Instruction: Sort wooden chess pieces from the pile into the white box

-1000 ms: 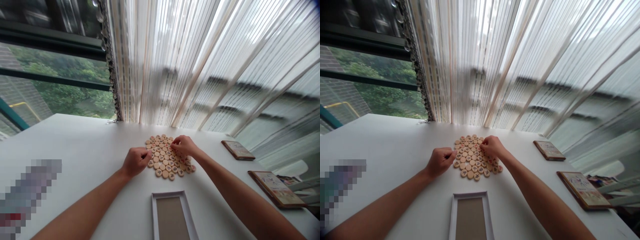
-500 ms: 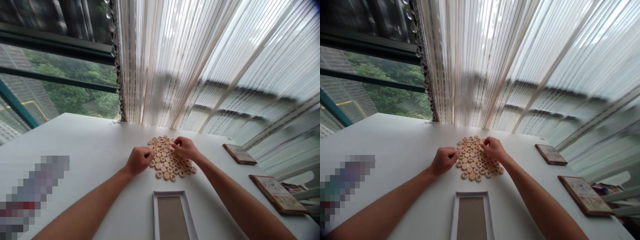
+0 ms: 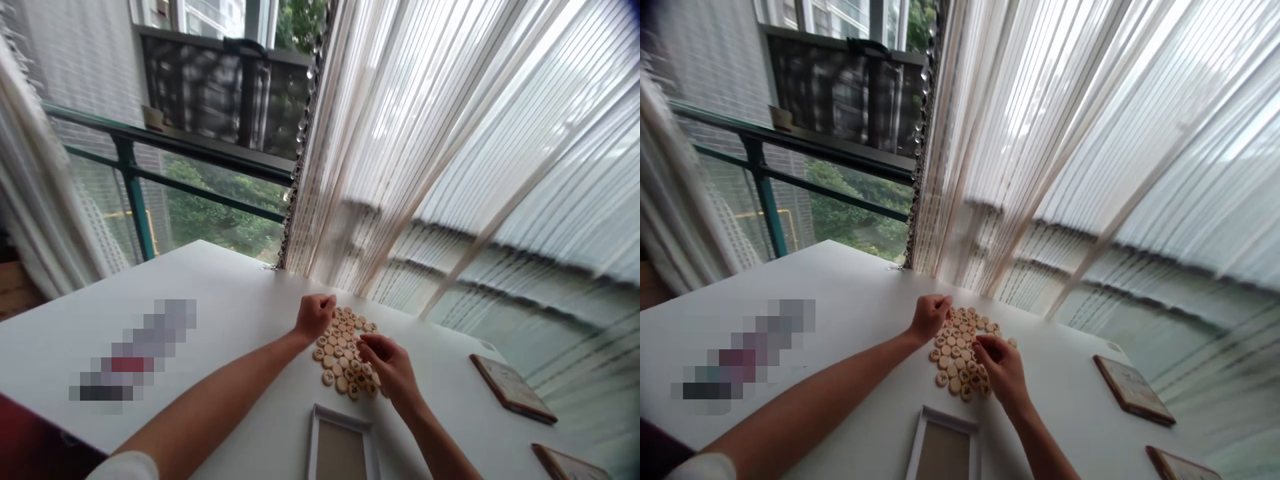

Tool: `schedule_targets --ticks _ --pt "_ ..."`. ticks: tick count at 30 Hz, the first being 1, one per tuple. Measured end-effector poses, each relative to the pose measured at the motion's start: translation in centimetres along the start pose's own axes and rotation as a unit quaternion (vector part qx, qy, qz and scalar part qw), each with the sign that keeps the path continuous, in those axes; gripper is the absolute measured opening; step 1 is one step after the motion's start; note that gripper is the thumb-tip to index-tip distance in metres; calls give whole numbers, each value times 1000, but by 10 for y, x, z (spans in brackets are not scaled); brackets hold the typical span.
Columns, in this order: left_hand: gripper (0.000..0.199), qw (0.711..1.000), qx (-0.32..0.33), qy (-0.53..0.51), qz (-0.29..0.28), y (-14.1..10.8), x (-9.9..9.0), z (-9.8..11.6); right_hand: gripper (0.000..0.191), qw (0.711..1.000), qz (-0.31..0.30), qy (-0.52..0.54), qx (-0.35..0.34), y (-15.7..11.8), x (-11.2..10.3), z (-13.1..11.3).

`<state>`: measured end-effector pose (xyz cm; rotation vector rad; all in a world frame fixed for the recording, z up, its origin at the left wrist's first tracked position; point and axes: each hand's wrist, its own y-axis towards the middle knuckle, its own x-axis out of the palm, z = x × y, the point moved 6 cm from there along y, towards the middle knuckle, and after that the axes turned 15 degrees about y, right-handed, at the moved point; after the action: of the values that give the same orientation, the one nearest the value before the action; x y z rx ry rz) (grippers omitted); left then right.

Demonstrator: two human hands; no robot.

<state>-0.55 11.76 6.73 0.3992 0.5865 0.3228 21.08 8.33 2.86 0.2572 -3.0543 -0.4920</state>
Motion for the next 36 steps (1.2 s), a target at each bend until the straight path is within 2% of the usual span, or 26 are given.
schedule_targets --ticks 3,5,7,9,11,15,19,22,28,36 --pt "39 999 -22 -34 10 38 10 33 55 999 10 34 2 -3 0 5" --pt "40 998 -19 -57 1 54 19 57 55 998 18 58 7 -7 -1 6" --pt "40 997 0 -78 -25 53 27 76 54 996 26 85 16 -12 -3 5" --pt "30 994 18 -91 -59 33 30 82 52 992 32 118 28 -15 -4 2" --pt "29 990 32 -97 -101 2 26 74 51 986 34 155 44 -17 -2 -2" --pt "32 980 25 -106 -169 -65 3 40 46 972 10 220 86 -25 13 -7" --pt "35 968 -17 -131 -212 -104 -9 18 41 958 -18 258 126 -38 34 -9" --pt "38 961 -36 -157 -224 -115 -7 12 38 950 -32 273 149 -50 42 -11" --pt "32 935 -38 -227 -269 -121 4 14 37 946 -8 276 167 -66 36 -18" --pt "20 911 -57 -304 -273 -123 -1 25 30 946 -22 273 173 -71 37 -26"
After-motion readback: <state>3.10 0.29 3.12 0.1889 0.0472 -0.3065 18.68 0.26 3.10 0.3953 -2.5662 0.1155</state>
